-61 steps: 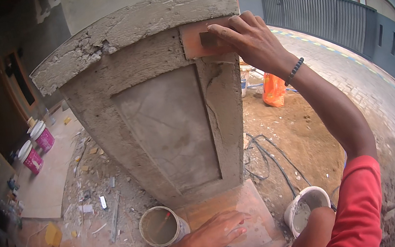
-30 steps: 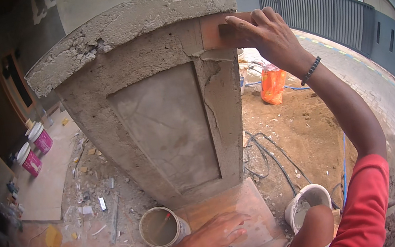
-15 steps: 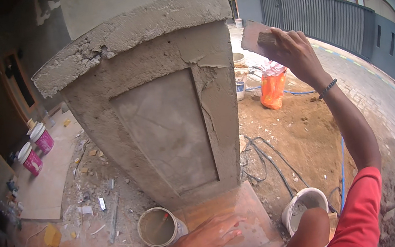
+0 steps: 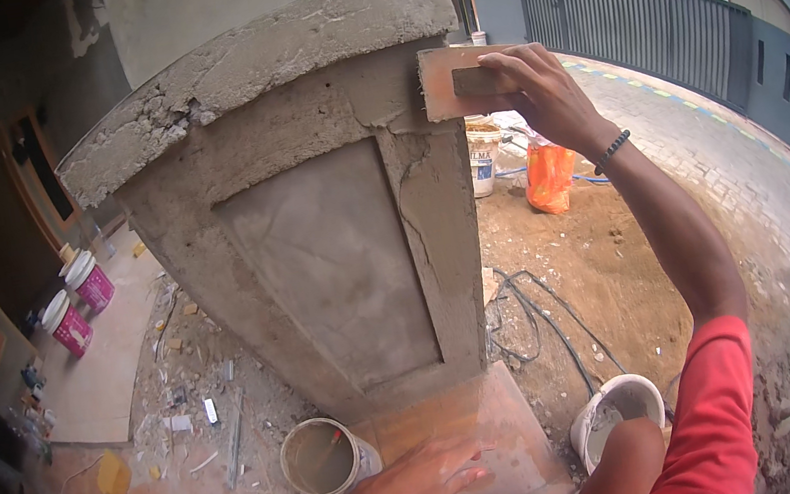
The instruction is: The person applies wet plaster to a concrete pillar using a trowel and a float, smoothing the surface in repeated strokes. They repeatedly scoop plaster from a bucket and spread it along the pillar's edges and face.
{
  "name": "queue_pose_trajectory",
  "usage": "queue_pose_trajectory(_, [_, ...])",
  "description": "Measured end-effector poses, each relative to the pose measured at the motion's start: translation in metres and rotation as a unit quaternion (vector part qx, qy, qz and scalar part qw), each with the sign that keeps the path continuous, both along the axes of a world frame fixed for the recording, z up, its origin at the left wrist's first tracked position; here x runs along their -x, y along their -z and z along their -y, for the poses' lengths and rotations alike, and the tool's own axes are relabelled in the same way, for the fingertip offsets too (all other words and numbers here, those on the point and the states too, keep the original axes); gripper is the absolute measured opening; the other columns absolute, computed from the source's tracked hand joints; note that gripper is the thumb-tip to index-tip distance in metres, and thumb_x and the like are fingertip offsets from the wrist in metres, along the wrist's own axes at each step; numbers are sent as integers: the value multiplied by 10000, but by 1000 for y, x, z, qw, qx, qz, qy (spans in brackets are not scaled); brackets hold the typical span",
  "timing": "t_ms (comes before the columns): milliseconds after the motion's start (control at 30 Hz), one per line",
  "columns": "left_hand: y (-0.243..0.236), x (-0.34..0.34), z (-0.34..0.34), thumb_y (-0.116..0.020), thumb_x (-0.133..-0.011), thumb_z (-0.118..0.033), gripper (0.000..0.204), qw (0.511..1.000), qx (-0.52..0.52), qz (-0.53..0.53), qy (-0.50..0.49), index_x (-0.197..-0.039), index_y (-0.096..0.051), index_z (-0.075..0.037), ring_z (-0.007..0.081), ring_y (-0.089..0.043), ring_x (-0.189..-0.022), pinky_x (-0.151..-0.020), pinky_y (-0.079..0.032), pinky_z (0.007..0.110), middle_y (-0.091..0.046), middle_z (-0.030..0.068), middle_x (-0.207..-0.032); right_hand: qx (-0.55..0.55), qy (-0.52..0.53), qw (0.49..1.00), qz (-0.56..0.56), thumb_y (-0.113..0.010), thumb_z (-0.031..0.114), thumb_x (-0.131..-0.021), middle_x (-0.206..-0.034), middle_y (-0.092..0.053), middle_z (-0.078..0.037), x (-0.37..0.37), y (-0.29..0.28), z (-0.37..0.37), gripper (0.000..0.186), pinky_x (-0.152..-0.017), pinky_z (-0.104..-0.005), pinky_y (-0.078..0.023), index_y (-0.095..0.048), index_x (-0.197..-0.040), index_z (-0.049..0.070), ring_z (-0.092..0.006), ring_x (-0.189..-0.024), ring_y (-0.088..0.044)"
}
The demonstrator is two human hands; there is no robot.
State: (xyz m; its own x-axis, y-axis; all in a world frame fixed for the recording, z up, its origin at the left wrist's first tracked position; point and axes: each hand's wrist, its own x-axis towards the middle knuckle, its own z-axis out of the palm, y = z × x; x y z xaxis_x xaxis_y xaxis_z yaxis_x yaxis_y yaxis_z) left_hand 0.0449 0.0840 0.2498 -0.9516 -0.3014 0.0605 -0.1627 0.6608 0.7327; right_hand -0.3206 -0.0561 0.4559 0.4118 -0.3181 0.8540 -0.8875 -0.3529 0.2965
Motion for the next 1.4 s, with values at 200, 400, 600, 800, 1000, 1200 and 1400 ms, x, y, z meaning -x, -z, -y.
queue_pose_trajectory(200, [20, 4, 3, -580, -970, -229, 388, 999, 19, -32, 17, -1298, -543, -27, 395, -607, -1001, -870, -481, 463, -621, 197, -1097, 12, -30, 999, 17, -687, 21, -803, -1260, -569, -87, -5, -9, 23, 544, -976, -421, -492, -530, -1314, 123, -325, -1168, -535])
queue_pose_trajectory(400, [19, 3, 1, -579, -971, -228, 381, 1000, 0, -16, 4, -1287, -536, -19, 393, -598, -1045, -893, -474, 460, -607, 203, -1160, -3, 74, 996, 52, -657, 11, -820, -1214, -592, -97, 56, 14, 20, 563, -967, -419, -489, -515, -1352, 128, -318, -1132, -545])
queue_pose_trajectory(600, [17, -2, 0, -570, -973, -213, 374, 1000, 22, -19, 9, -1290, -528, -21, 391, -598, -1047, -888, -474, 463, -602, 200, -1172, 2, 31, 997, 69, -686, 28, -810, -1172, -598, -101, 38, 35, -30, 607, -935, -425, -488, -504, -1382, 117, -309, -1064, -552])
queue_pose_trajectory(800, [16, 6, 0, -566, -972, -209, 375, 1000, 15, 6, 23, -1293, -525, -19, 390, -595, -1049, -879, -474, 466, -605, 200, -1161, 14, 47, 998, -38, -680, 93, -851, -1099, -585, -53, -11, -9, -16, 592, -913, -393, -474, -491, -1406, 171, -266, -1020, -531])
queue_pose_trajectory(1000, [20, 3, 2, -563, -974, -212, 377, 1000, 6, -13, -6, -1294, -536, -14, 393, -606, -1020, -876, -476, 466, -621, 206, -1098, -26, 65, 997, -27, -651, 106, -880, -1074, -542, -40, -16, 19, -4, 532, -890, -393, -462, -499, -1382, 199, -253, -991, -506])
queue_pose_trajectory(1200, [18, 13, 0, -593, -944, -210, 308, 1000, -15, 13, -2, -1186, -572, -20, 428, -586, -1019, -875, -453, 498, -618, 236, -1035, -103, 90, 990, -25, -662, 75, -849, -1060, -535, -77, 14, 112, -23, 482, -900, -416, -454, -522, -1306, 135, -277, -1024, -508])
queue_pose_trajectory(1400, [6, 5, -5, -600, -941, -204, 302, 1000, 4, -6, -11, -1177, -576, -17, 425, -593, -991, -870, -452, 497, -624, 222, -1017, -159, 29, 987, -2, -717, 103, -822, -1196, -594, -85, -15, 61, -55, 655, -947, -421, -456, -466, -1426, 150, -281, -1057, -534])
